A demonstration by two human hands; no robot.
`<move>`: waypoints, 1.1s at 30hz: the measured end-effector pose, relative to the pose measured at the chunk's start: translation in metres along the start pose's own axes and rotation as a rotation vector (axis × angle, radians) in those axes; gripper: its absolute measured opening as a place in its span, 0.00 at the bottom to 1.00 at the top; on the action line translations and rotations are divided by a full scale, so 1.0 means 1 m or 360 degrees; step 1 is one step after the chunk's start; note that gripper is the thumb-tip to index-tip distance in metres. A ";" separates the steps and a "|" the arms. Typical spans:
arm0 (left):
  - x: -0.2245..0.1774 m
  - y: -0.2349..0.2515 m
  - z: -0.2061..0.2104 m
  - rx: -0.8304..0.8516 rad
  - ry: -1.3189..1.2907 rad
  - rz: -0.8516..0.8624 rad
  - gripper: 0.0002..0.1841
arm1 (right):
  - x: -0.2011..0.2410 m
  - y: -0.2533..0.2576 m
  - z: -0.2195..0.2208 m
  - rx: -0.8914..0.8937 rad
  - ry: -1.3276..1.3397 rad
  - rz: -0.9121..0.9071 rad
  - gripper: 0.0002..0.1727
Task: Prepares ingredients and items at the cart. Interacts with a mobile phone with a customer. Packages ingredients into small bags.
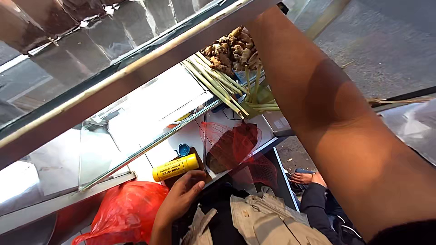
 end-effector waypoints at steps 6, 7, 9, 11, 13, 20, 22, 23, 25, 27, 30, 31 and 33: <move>-0.004 0.060 0.033 0.0173 0.0759 0.0040 0.25 | 0.040 -0.164 -0.077 -0.0292 -0.0204 0.0272 0.20; -0.004 0.070 0.039 0.0186 0.0926 0.0107 0.27 | 0.049 -0.200 -0.078 -0.0476 -0.0208 0.0185 0.20; -0.004 0.088 0.048 0.0233 0.1191 0.0176 0.30 | 0.069 -0.277 -0.064 -0.0835 -0.0167 -0.0095 0.15; -0.005 0.100 0.055 0.0355 0.1327 0.0127 0.29 | 0.069 -0.336 -0.018 -0.0914 -0.0044 -0.0241 0.12; -0.003 0.107 0.063 0.0491 0.1403 0.0069 0.26 | 0.039 -0.368 0.048 -0.0613 -0.0009 0.0065 0.22; 0.019 0.098 0.079 0.0725 0.1370 -0.0066 0.25 | -0.052 -0.384 0.194 0.0324 0.0326 0.1230 0.47; 0.024 0.091 0.076 0.0660 0.1324 -0.0010 0.25 | -0.052 -0.391 0.200 0.0209 0.0358 0.1141 0.27; 0.025 0.086 0.073 0.0588 0.1289 0.0095 0.25 | -0.047 -0.395 0.195 0.0105 0.0358 0.1068 0.23; 0.026 0.078 0.065 0.0384 0.1181 0.0400 0.29 | -0.030 -0.409 0.179 -0.0118 0.0335 0.0900 0.21; 0.022 0.070 0.063 0.0238 0.1103 0.0553 0.40 | -0.007 -0.428 0.162 -0.0230 0.0368 0.0751 0.21; 0.021 0.063 0.072 0.0310 0.1034 0.0553 0.57 | 0.032 -0.457 0.146 -0.0178 0.0730 0.0635 0.17; 0.024 0.063 0.078 0.0402 0.0976 0.0512 0.56 | 0.043 -0.465 0.143 -0.0136 0.0884 0.0637 0.16; 0.037 0.063 0.092 0.0627 0.0824 0.0424 0.42 | 0.057 -0.480 0.143 -0.0050 0.1078 0.0672 0.16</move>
Point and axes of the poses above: each hand's wrist, its own y-axis towards the middle knuckle, its own z-axis out of the palm, x = y × z, the point moved 4 cm from there along y, towards the middle knuckle, and after that the axes turned 4 degrees about -y, right-handed, at the moved point
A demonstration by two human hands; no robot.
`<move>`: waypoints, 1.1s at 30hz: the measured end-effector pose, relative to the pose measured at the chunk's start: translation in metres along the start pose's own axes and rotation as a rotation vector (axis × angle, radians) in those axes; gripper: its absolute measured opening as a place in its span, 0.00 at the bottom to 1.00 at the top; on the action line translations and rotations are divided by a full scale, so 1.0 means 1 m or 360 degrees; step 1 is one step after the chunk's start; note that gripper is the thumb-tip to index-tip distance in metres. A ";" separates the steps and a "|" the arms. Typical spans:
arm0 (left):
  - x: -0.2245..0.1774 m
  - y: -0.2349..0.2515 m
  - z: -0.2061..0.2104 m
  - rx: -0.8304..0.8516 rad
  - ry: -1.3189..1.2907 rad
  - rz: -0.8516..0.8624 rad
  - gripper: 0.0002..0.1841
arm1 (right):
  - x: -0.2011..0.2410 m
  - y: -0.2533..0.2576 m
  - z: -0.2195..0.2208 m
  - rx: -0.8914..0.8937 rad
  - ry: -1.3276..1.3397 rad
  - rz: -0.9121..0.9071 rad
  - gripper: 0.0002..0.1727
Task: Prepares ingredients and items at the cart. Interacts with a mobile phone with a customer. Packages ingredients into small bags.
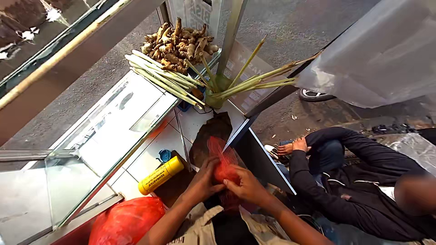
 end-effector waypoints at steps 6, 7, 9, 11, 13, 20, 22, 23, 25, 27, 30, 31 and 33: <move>0.017 0.015 0.058 0.0303 -0.0127 -0.0504 0.18 | -0.031 -0.059 -0.015 -0.0106 -0.0531 0.0322 0.44; 0.016 0.016 0.067 0.0328 -0.0169 -0.0568 0.19 | -0.041 -0.070 -0.017 -0.0120 -0.0490 0.0374 0.56; 0.008 0.017 0.088 0.0498 -0.0301 -0.0586 0.20 | -0.063 -0.089 -0.015 -0.0006 -0.0284 0.0510 0.60; -0.005 0.024 0.100 0.0830 -0.0293 -0.0503 0.20 | -0.088 -0.104 -0.008 0.0031 -0.0054 0.0536 0.41; -0.014 0.046 0.087 0.1035 -0.0025 -0.0437 0.21 | -0.113 -0.122 0.000 -0.0049 0.0051 0.0540 0.25; 0.060 0.151 -0.033 -0.0345 0.1014 -0.0643 0.50 | -0.196 -0.227 0.045 -0.0032 0.0042 0.0897 0.21; 0.078 0.156 -0.027 -0.0311 0.1058 -0.0635 0.45 | -0.211 -0.250 0.058 0.0050 0.0058 0.0980 0.21; 0.080 0.155 -0.020 -0.0249 0.1040 -0.0612 0.37 | -0.215 -0.259 0.063 0.0068 0.0065 0.1006 0.21; 0.071 0.147 0.002 -0.0040 0.1034 -0.0579 0.26 | -0.220 -0.271 0.067 0.0067 0.0073 0.1042 0.20; 0.048 0.131 0.033 0.0130 0.1001 -0.0458 0.25 | -0.224 -0.275 0.064 0.0042 0.0071 0.1060 0.20; 0.020 0.094 0.095 0.0392 0.0835 -0.0313 0.22 | -0.232 -0.277 0.055 -0.0039 0.0061 0.1041 0.19; 0.020 0.077 0.117 0.0561 0.0788 -0.0317 0.22 | -0.235 -0.277 0.052 -0.0058 0.0046 0.1028 0.19; 0.028 0.048 0.153 0.1036 0.0859 -0.0363 0.22 | -0.236 -0.276 0.044 -0.0034 0.0010 0.1038 0.19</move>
Point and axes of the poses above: each hand's wrist, its own y-axis towards the middle knuckle, its own z-axis out of the palm, x = y × z, the point moved 4 cm from there along y, towards the middle knuckle, and after that the axes turned 4 degrees about -y, right-handed, at the moved point
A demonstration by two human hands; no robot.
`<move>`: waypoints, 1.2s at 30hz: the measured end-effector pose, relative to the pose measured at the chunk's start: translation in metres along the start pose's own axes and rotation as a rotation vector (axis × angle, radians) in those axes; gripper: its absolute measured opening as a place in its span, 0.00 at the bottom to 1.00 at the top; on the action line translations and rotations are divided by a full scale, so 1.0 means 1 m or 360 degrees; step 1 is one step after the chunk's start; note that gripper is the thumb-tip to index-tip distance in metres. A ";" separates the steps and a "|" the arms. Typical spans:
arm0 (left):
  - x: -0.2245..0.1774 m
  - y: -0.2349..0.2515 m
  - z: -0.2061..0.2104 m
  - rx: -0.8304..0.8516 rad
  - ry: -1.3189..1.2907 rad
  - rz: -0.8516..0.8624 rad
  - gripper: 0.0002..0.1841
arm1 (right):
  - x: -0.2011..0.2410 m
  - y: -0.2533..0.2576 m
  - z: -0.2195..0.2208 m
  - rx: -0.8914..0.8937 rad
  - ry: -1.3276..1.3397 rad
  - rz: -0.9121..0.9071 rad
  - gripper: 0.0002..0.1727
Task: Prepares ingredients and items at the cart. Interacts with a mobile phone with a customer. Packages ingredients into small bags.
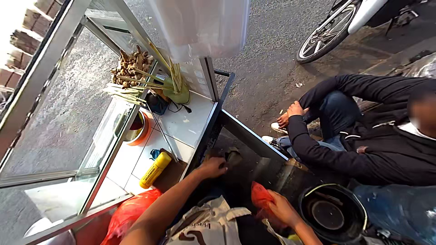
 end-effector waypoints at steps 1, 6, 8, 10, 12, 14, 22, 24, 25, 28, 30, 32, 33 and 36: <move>-0.004 -0.001 0.013 0.0135 0.0106 -0.0006 0.21 | 0.000 0.001 -0.005 0.0017 -0.0036 0.0017 0.20; -0.016 -0.027 -0.026 -0.0276 -0.0100 -0.0079 0.19 | -0.006 -0.001 -0.020 0.0015 -0.0068 0.0080 0.20; -0.013 -0.042 -0.059 -0.0540 -0.0254 -0.0065 0.18 | -0.010 -0.002 -0.021 -0.0009 -0.0072 0.0065 0.19; -0.002 -0.055 -0.090 -0.0763 -0.0351 -0.0039 0.18 | -0.012 -0.004 -0.019 -0.0009 -0.0085 0.0055 0.17; 0.016 -0.065 -0.121 -0.0988 -0.0392 -0.0015 0.19 | -0.013 -0.006 -0.014 0.0007 -0.0100 0.0051 0.17; 0.038 -0.071 -0.154 -0.1276 -0.0299 -0.0003 0.18 | -0.015 -0.007 -0.010 0.0042 -0.0125 0.0059 0.18; 0.136 -0.037 -0.215 -0.1314 -0.0074 -0.0901 0.32 | -0.019 -0.029 -0.008 -0.0045 -0.0034 0.0259 0.19; 0.148 -0.016 -0.207 -0.1224 0.0006 -0.0969 0.36 | -0.022 -0.038 -0.002 -0.0063 0.0005 0.0340 0.19; 0.150 -0.007 -0.203 -0.1242 0.0056 -0.0997 0.36 | -0.025 -0.040 0.002 -0.0067 0.0022 0.0363 0.19; 0.152 0.011 -0.194 -0.1440 0.0162 -0.1023 0.30 | -0.038 -0.039 0.021 -0.0008 0.0020 0.0416 0.19; 0.140 0.015 -0.177 -0.1475 0.0194 -0.0949 0.25 | -0.039 -0.036 0.032 0.0006 0.0028 0.0430 0.19; 0.107 0.019 -0.141 -0.1288 0.0229 -0.0732 0.21 | -0.031 -0.033 0.038 -0.0014 0.0037 0.0413 0.18; 0.090 0.022 -0.119 -0.1111 0.0276 -0.0584 0.19 | -0.025 -0.029 0.040 -0.0015 0.0037 0.0390 0.18; 0.042 0.018 -0.055 -0.0403 0.0231 -0.0020 0.18 | -0.008 -0.018 0.043 0.0033 0.0012 0.0304 0.18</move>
Point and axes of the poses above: each hand's wrist, its own y-axis towards the middle knuckle, its own z-axis out of the palm, x = y × z, the point moved 4 cm from there along y, towards the middle knuckle, and after that the axes turned 4 degrees about -y, right-handed, at the moved point
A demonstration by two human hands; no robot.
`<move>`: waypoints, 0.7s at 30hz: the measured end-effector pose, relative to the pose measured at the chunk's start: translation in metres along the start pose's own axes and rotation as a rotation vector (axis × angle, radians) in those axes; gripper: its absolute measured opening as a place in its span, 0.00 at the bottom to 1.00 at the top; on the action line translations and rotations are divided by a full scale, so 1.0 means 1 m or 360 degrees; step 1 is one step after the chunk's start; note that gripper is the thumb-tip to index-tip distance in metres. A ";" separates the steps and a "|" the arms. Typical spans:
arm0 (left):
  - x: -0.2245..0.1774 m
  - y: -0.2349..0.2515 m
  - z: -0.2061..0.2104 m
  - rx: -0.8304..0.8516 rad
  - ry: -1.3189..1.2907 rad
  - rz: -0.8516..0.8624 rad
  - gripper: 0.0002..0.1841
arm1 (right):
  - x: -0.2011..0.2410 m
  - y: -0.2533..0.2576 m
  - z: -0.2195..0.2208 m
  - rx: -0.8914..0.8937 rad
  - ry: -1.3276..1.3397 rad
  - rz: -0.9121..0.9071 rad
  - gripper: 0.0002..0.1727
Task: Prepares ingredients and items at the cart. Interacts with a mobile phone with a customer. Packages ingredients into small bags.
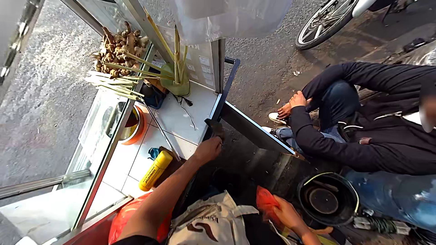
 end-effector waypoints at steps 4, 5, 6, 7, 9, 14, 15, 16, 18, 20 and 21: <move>-0.023 -0.022 -0.020 -0.0043 -0.0235 0.0166 0.18 | 0.020 0.004 -0.018 -0.0024 -0.0008 -0.0021 0.18; -0.012 -0.024 -0.037 -0.0191 -0.0299 0.0116 0.17 | 0.023 0.004 -0.023 -0.0047 -0.0006 -0.0005 0.18; 0.003 -0.025 -0.056 -0.0342 -0.0329 0.0055 0.16 | 0.024 0.004 -0.027 -0.0075 -0.0005 0.0009 0.18; 0.020 -0.027 -0.075 -0.0470 -0.0340 -0.0014 0.15 | 0.025 0.004 -0.031 -0.0101 -0.0003 0.0025 0.18; 0.057 -0.031 -0.110 -0.0628 -0.0335 -0.0201 0.15 | 0.025 0.002 -0.035 -0.0134 0.0010 0.0065 0.18; 0.100 -0.021 -0.103 -0.0360 -0.0258 -0.0517 0.20 | 0.018 -0.006 -0.024 -0.0081 0.0010 0.0116 0.18; 0.086 -0.016 -0.090 -0.0211 -0.0270 -0.0439 0.20 | 0.016 -0.007 -0.020 -0.0058 0.0003 0.0123 0.18; 0.068 -0.011 -0.078 -0.0107 -0.0321 -0.0338 0.20 | 0.014 -0.007 -0.016 -0.0042 0.0007 0.0131 0.18; 0.038 -0.004 -0.063 -0.0096 -0.0504 -0.0230 0.19 | 0.011 -0.013 -0.007 -0.0019 0.0032 0.0150 0.18; 0.026 0.008 -0.071 -0.0345 -0.0748 -0.0275 0.18 | 0.011 -0.018 -0.002 -0.0048 0.0054 0.0152 0.19; 0.028 0.016 -0.079 -0.0521 -0.0877 -0.0287 0.18 | 0.010 -0.020 0.000 -0.0070 0.0061 0.0160 0.19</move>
Point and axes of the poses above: each hand's wrist, its own y-axis towards the middle knuckle, its own z-axis out of the palm, x = y × z, the point moved 4 cm from there along y, towards the middle knuckle, and after that the axes turned 4 degrees about -y, right-handed, at the moved point
